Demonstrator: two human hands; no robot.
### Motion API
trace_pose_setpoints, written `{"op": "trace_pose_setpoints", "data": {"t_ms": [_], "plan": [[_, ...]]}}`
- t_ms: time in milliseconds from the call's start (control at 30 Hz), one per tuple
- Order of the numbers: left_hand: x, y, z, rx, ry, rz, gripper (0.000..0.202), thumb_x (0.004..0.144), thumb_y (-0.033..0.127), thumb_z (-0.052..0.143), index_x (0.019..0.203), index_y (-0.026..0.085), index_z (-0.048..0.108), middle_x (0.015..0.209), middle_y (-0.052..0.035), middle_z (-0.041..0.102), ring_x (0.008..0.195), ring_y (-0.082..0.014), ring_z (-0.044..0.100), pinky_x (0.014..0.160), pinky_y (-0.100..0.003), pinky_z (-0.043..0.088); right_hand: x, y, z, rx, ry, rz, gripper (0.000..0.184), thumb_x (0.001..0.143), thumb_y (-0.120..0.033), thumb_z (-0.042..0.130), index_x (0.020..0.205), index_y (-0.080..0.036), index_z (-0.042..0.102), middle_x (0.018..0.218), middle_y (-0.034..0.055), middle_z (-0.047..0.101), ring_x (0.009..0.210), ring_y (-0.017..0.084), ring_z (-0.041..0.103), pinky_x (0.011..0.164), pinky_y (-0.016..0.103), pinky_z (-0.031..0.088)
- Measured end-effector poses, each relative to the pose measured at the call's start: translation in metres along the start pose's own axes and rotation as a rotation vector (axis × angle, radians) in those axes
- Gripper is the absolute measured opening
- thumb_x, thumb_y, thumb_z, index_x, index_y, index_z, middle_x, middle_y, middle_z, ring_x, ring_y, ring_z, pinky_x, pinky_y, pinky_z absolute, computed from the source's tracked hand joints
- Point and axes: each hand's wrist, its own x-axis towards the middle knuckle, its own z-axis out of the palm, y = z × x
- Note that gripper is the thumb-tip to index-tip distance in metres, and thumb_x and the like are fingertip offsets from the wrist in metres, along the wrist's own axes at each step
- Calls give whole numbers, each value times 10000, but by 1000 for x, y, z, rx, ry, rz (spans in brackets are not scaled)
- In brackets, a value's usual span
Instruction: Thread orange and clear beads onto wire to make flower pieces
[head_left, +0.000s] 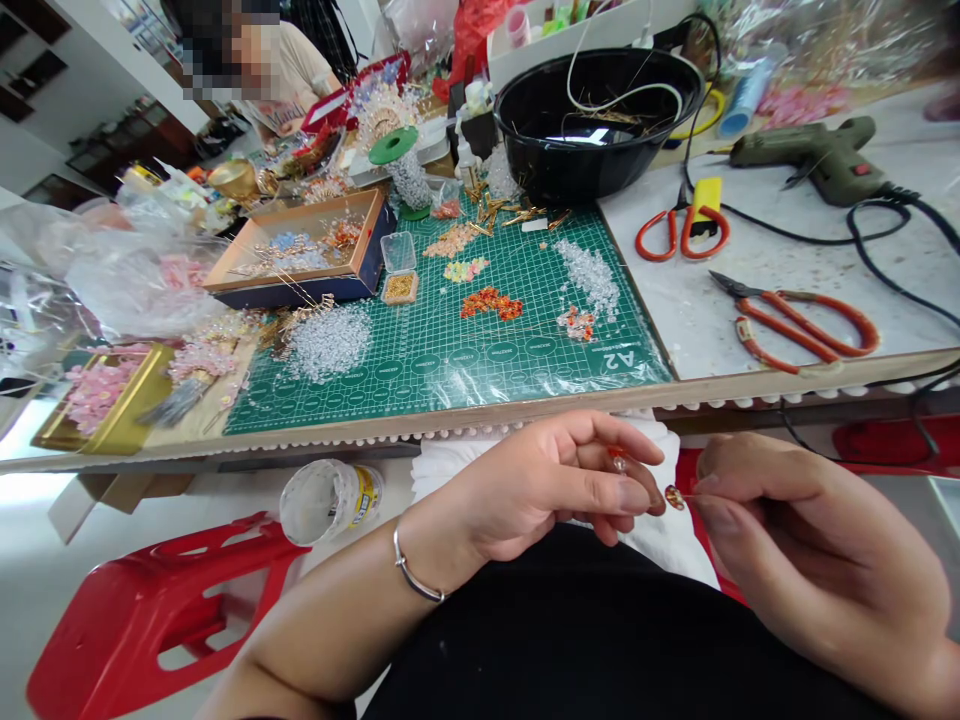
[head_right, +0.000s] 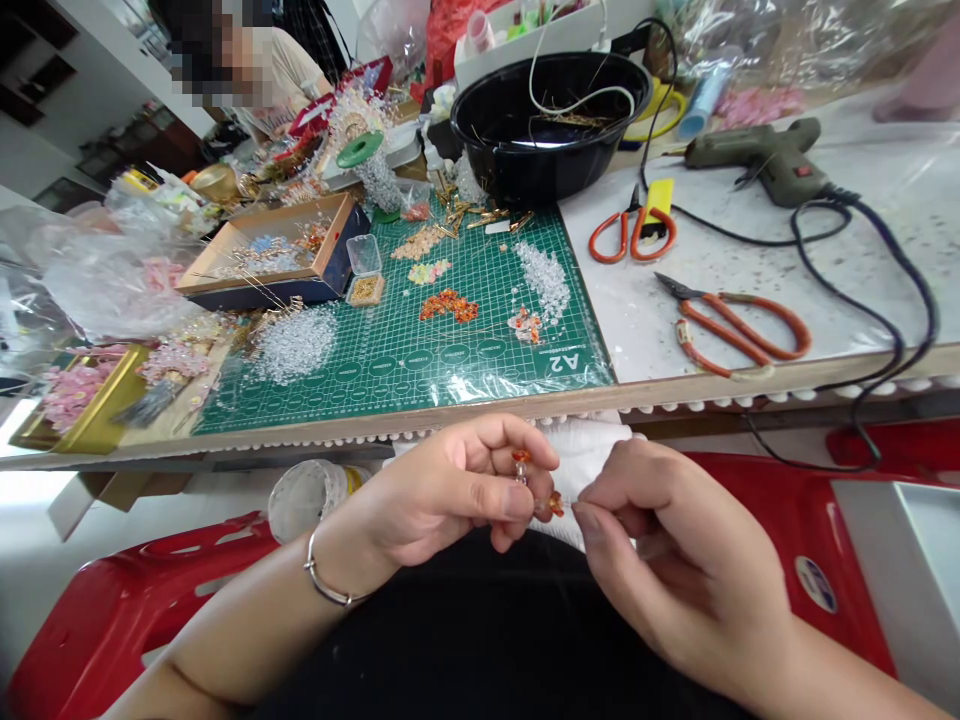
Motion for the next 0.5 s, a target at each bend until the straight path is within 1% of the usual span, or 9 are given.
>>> {"op": "trace_pose_setpoints", "data": {"t_ms": [100, 233, 300, 400, 500], "plan": [[0, 0, 0, -5, -4, -5, 378, 701, 213, 891, 1004, 153, 674, 836, -23, 688, 671, -87, 633, 570, -182, 518, 1, 0, 0, -19, -5, -10, 180, 852, -113, 584, 900, -284, 550, 654, -20, 590, 505, 150, 535, 454, 287, 422], [0, 0, 1, 1, 3, -8, 369, 711, 219, 887, 1002, 151, 672, 841, -20, 683, 659, -82, 629, 563, -180, 515, 8, -3, -1, -43, -35, -91, 223, 818, -82, 588, 912, -281, 549, 546, -59, 523, 427, 127, 461, 413, 264, 375], [0, 1, 2, 4, 7, -1, 367, 713, 227, 886, 1000, 151, 669, 838, -19, 681, 658, -84, 629, 556, -181, 514, 13, -7, -2, -53, -37, -100, 210, 816, -90, 590, 898, -281, 557, 532, -58, 527, 415, 125, 465, 404, 256, 384], [-1, 1, 3, 12, 17, 4, 379, 707, 233, 891, 1000, 151, 667, 830, -18, 677, 655, -84, 625, 557, -181, 517, 16, -11, -4, -70, -25, -84, 174, 826, -111, 586, 850, -283, 573, 544, -41, 565, 412, 129, 494, 387, 249, 402], [-1, 1, 3, 18, 18, 6, 369, 713, 238, 886, 998, 150, 669, 828, -21, 678, 659, -82, 626, 567, -177, 521, 14, -9, -7, -74, -29, -26, 146, 864, -143, 574, 844, -287, 583, 570, -31, 579, 426, 132, 508, 384, 248, 404]]}}
